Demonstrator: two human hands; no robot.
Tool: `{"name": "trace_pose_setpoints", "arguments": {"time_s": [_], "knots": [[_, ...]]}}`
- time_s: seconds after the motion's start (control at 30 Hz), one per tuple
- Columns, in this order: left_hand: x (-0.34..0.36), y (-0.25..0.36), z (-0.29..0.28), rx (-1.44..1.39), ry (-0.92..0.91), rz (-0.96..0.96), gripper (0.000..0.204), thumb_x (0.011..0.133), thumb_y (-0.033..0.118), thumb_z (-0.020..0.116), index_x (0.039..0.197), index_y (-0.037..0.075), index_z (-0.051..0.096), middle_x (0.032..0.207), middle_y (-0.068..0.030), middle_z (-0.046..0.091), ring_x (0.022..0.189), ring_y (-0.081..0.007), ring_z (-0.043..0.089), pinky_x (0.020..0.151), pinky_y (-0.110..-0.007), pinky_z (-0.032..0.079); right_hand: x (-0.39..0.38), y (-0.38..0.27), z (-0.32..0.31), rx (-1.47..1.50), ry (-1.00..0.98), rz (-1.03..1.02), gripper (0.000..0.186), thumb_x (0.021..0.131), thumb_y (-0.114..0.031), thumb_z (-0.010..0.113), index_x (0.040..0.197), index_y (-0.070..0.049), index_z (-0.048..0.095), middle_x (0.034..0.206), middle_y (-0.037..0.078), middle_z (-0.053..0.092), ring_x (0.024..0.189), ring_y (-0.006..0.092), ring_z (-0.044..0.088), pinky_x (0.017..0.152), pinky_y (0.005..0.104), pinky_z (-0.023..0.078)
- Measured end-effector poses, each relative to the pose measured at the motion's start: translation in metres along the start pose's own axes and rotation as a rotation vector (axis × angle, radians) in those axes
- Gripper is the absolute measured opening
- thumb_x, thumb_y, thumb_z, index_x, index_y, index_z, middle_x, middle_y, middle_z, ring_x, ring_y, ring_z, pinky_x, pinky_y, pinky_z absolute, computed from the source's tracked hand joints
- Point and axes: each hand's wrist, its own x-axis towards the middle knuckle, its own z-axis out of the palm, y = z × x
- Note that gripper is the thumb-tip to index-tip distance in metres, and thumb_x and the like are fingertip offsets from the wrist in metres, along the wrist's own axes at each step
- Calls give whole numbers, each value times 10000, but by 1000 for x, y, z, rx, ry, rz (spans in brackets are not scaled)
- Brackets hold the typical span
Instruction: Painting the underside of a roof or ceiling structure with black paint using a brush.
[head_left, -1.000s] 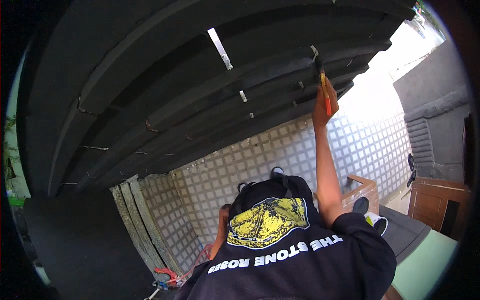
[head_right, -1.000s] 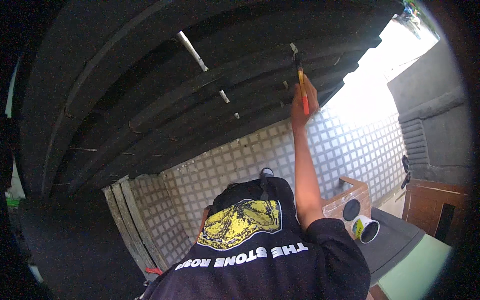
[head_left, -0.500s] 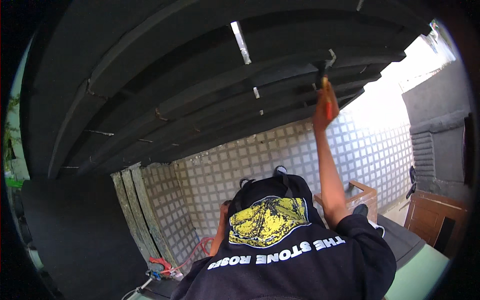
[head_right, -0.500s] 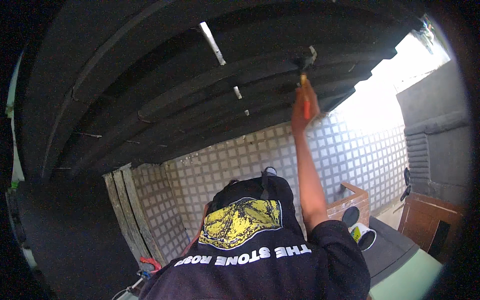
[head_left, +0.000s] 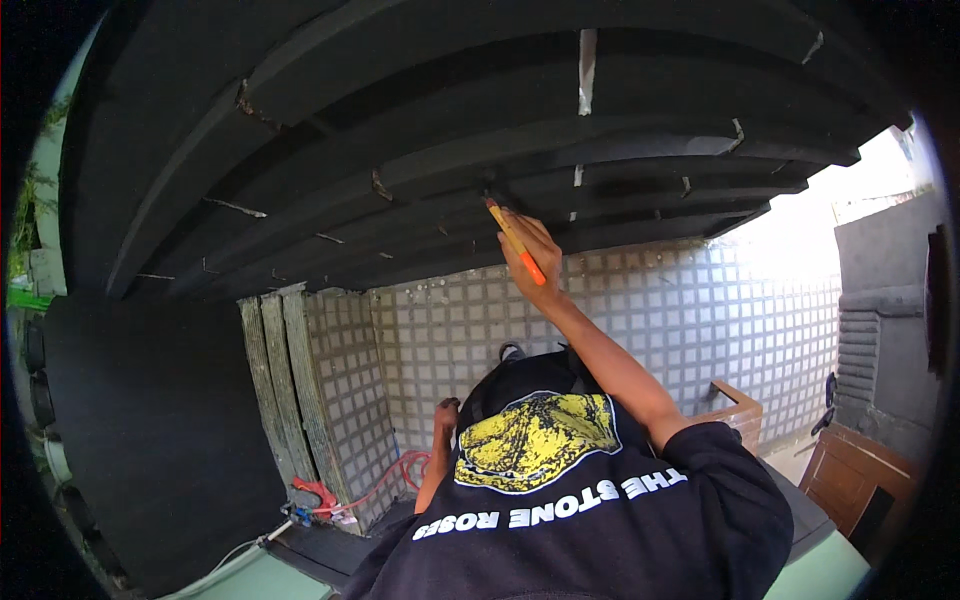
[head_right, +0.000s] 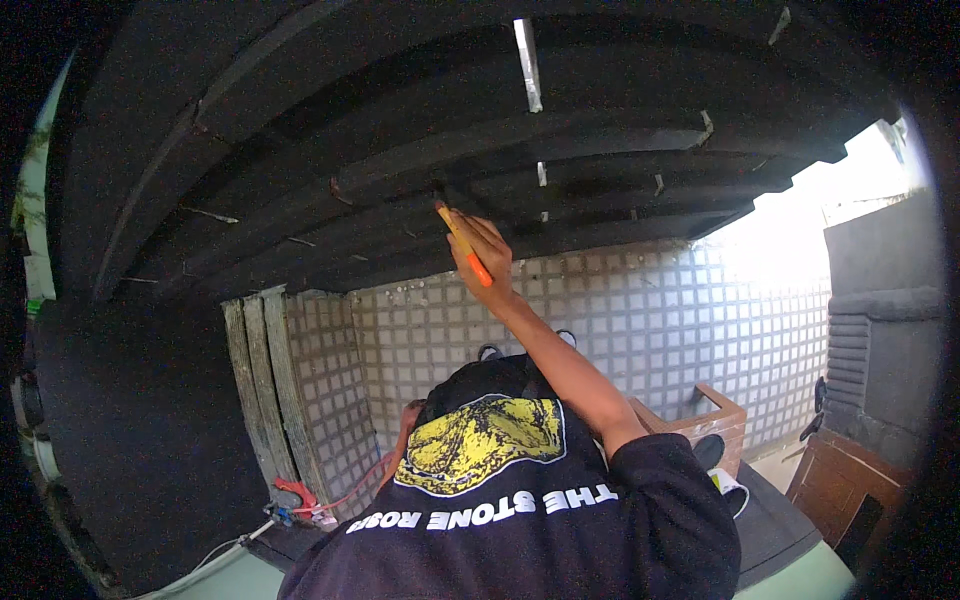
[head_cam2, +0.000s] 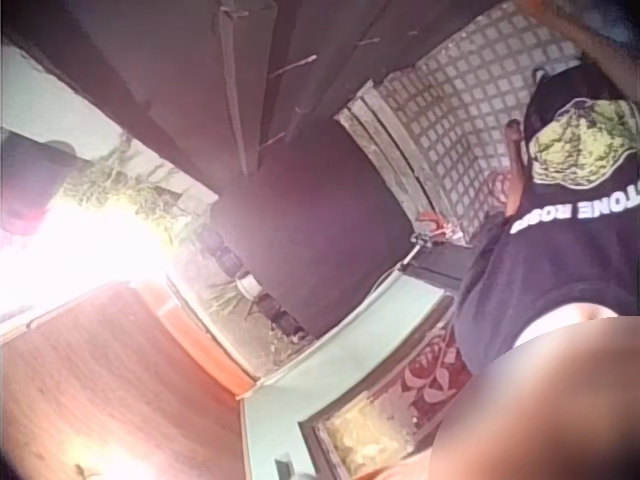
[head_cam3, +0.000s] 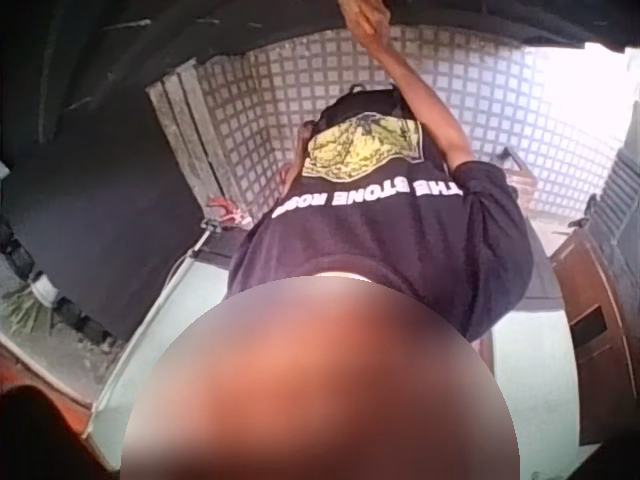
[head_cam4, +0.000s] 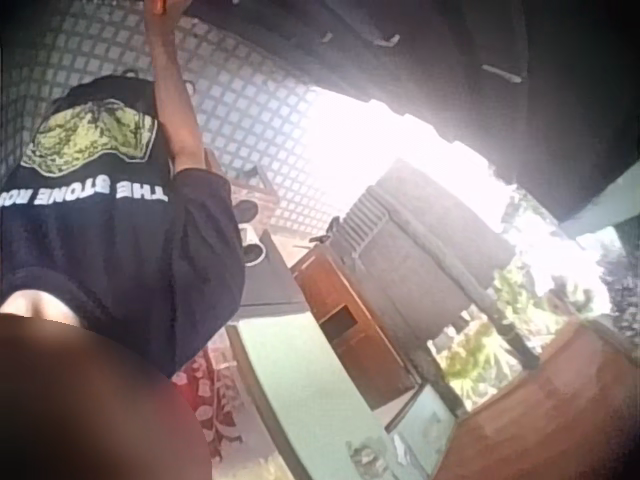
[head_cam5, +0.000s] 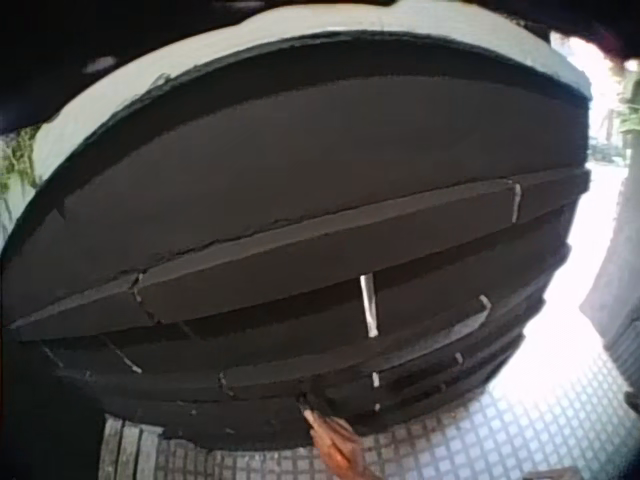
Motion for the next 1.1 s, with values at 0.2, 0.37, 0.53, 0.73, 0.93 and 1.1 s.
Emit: {"name": "trace_pose_setpoints", "arguments": {"time_s": [0.2,0.37,0.53,0.73,0.93,1.1], "knots": [[49,-86,-12,-73,-99,61,372,883,277,614,1136,34,739,1023,-161,760,955,-287,717,844,-387,544,13,-3,-3,12,-31,-37,323,838,33,731,1158,50,692,1142,192,719,1006,317,705,906,372,552],[55,-64,-36,368,-120,172,360,885,327,603,1082,68,757,1037,-190,746,983,-273,720,857,-395,543,14,36,-73,-234,294,-21,271,889,19,699,1160,22,704,1142,161,727,1000,263,711,872,361,552],[85,-28,-58,263,-65,585,351,888,325,593,1051,58,750,1002,-188,743,938,-256,720,824,-392,546,24,33,-125,-521,538,117,250,949,-23,656,1192,14,701,1162,162,722,1030,260,703,898,363,540],[90,12,-57,79,-8,157,310,891,283,637,1078,57,738,891,-113,733,852,-197,669,800,-346,522,24,-5,-35,-510,263,-59,309,898,-13,700,1207,-8,696,1155,161,718,1017,295,695,890,373,538],[81,24,-60,48,-14,63,284,904,256,629,1056,42,737,935,-113,740,922,-198,677,857,-331,517,6,-37,51,-110,-61,-51,345,858,-11,723,1203,-25,701,1186,134,720,1063,296,690,896,393,554],[82,-17,-71,126,-57,25,342,892,297,632,1127,78,750,1021,-127,752,971,-180,688,873,-320,522,2,-5,24,99,-39,69,278,916,-40,694,1194,-32,702,1206,164,707,1057,303,694,920,414,564]]}}
